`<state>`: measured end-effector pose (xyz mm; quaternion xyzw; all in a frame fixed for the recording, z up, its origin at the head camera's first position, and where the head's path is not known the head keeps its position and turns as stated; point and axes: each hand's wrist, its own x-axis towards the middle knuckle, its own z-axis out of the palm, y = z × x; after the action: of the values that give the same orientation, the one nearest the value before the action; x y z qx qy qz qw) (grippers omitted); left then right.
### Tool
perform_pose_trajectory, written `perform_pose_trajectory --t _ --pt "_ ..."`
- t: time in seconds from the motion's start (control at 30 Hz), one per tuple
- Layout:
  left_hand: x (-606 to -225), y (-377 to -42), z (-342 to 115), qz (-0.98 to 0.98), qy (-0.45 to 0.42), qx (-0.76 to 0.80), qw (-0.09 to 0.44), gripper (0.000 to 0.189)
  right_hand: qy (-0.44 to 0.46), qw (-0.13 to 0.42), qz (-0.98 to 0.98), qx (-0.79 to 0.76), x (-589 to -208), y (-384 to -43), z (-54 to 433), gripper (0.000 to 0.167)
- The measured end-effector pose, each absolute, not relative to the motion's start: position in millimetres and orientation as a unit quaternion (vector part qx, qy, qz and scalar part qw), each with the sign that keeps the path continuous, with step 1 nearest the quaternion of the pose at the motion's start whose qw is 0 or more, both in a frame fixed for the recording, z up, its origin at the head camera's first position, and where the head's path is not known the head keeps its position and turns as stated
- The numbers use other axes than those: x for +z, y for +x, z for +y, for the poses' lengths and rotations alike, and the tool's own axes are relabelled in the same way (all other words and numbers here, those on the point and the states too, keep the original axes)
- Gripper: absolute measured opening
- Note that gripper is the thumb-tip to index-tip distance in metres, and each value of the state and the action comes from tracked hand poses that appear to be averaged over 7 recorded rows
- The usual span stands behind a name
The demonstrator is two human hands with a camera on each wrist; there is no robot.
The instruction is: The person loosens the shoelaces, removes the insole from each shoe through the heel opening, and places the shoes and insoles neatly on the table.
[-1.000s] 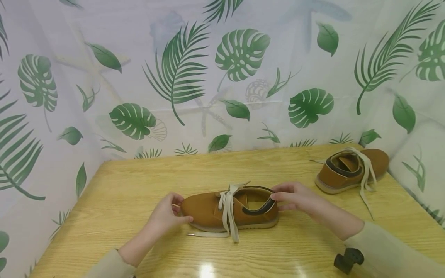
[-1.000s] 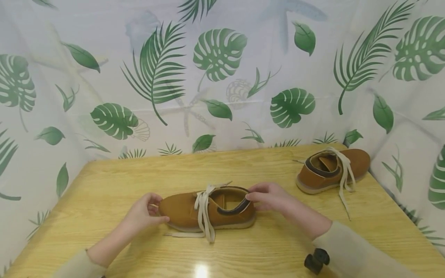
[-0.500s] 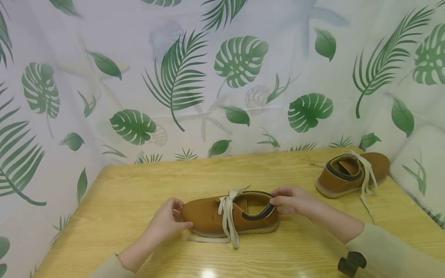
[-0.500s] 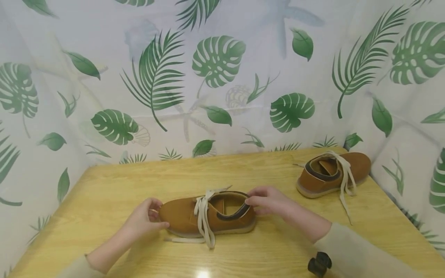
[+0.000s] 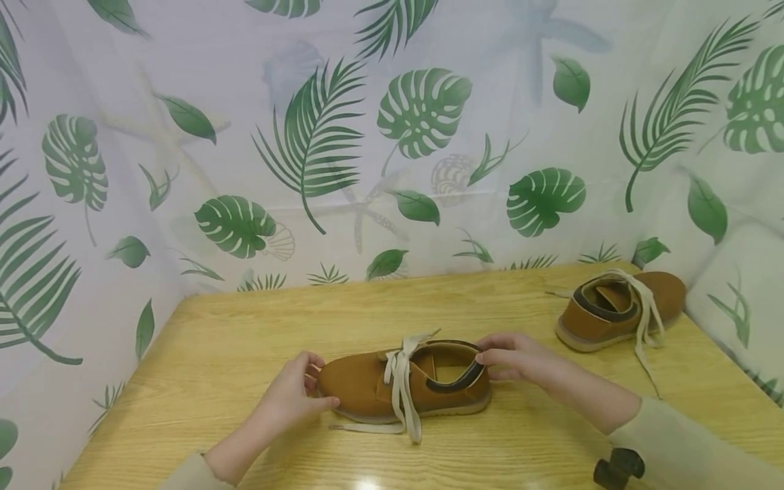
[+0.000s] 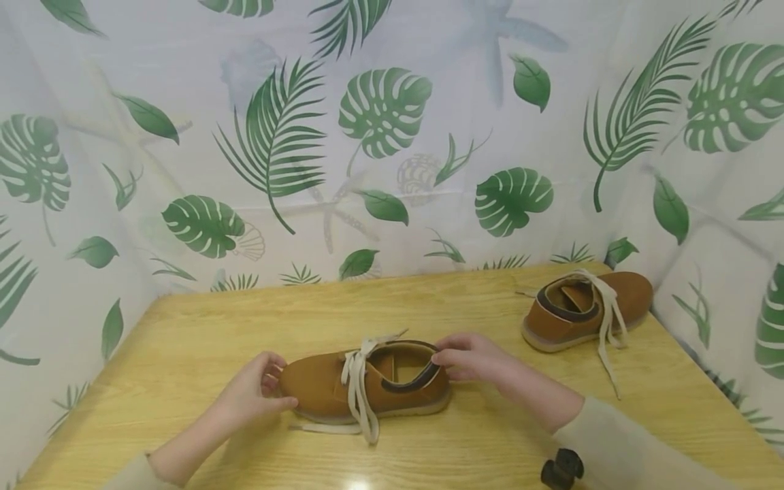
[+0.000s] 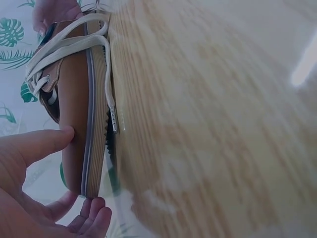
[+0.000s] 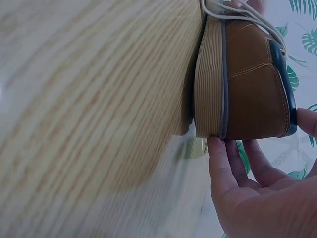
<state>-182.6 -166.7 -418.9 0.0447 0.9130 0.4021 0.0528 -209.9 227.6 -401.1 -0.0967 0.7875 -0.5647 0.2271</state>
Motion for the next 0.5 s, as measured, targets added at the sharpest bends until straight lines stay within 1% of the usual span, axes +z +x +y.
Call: perform_pose_trajectory --t 0.2,0.5 --pt "-419.8 -185.1 -167.5 0.911 0.049 0.405 0.054 0.059 -0.093 0.233 0.788 -0.562 -402.4 -210.4 227.9 0.066" --pt "-425.4 -189.7 -169.4 0.885 0.048 0.46 0.063 0.061 -0.1 0.236 0.788 -0.559 -405.6 -210.8 228.0 0.065"
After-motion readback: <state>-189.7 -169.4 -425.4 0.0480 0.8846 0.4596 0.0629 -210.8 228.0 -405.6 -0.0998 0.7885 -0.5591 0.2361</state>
